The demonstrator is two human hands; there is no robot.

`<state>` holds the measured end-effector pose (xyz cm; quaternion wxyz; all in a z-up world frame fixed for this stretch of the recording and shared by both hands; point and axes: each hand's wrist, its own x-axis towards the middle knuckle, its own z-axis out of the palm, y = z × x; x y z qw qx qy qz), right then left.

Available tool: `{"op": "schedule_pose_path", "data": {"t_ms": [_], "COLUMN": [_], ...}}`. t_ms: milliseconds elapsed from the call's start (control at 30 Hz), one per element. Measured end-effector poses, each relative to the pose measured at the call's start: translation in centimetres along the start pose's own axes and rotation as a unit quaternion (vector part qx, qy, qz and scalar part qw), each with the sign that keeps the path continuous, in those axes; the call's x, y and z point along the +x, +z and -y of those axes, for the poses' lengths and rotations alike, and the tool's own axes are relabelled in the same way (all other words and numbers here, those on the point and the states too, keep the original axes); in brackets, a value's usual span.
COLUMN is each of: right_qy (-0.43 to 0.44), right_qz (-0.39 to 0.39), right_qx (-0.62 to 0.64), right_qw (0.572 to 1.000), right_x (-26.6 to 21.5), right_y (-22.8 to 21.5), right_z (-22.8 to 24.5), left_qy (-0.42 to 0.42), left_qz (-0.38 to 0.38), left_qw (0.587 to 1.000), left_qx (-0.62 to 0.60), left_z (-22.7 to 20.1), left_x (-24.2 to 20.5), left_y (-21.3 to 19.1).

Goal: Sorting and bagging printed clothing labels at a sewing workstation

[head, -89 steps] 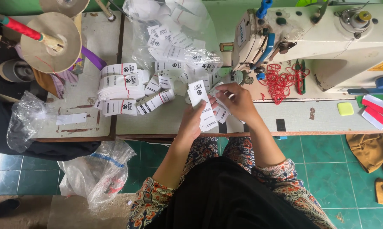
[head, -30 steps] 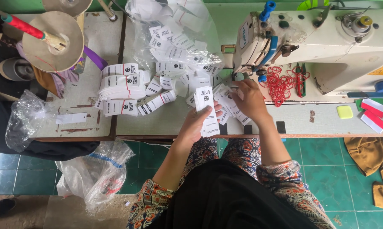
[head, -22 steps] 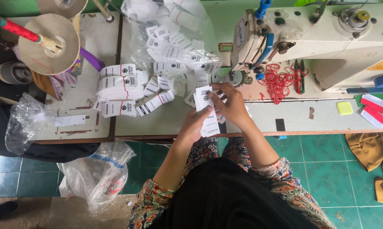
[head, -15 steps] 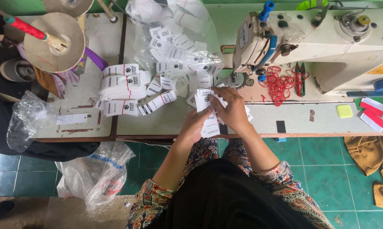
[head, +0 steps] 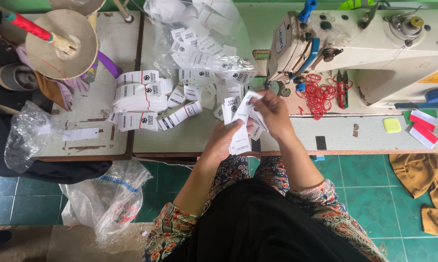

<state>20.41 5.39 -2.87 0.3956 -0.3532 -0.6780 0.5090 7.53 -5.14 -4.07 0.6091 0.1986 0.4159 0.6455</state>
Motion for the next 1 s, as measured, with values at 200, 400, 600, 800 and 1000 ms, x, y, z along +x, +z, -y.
{"op": "schedule_pose_path", "data": {"t_ms": [200,400,600,800,1000], "right_qy": [0.052,-0.050,-0.172,-0.133,-0.165], "right_qz": [-0.015,0.077,0.014,0.077,0.080], "right_qx": [-0.087,-0.367,-0.378,-0.140,-0.169], "right_qw": [0.995,0.926,0.910,0.978,0.968], "right_x": [1.3,2.3,2.1,2.1,1.5], "right_y": [-6.2,-5.9,-2.8,-1.1,-0.6], "right_z": [-2.3,-3.2,0.0,-0.4,1.3], "left_qy": [-0.040,-0.060,-0.049,-0.052,-0.027], "left_qz": [0.019,0.047,0.047,0.033,-0.009], "left_qw": [0.998,0.994,0.997,0.998,1.000], "left_qx": [-0.036,-0.081,-0.049,-0.016,-0.008], "left_z": [2.1,2.8,2.7,2.0,1.3], "left_x": [1.6,2.4,2.5,2.0,1.3], "left_y": [-2.8,-2.6,-2.5,-0.7,0.0]}}
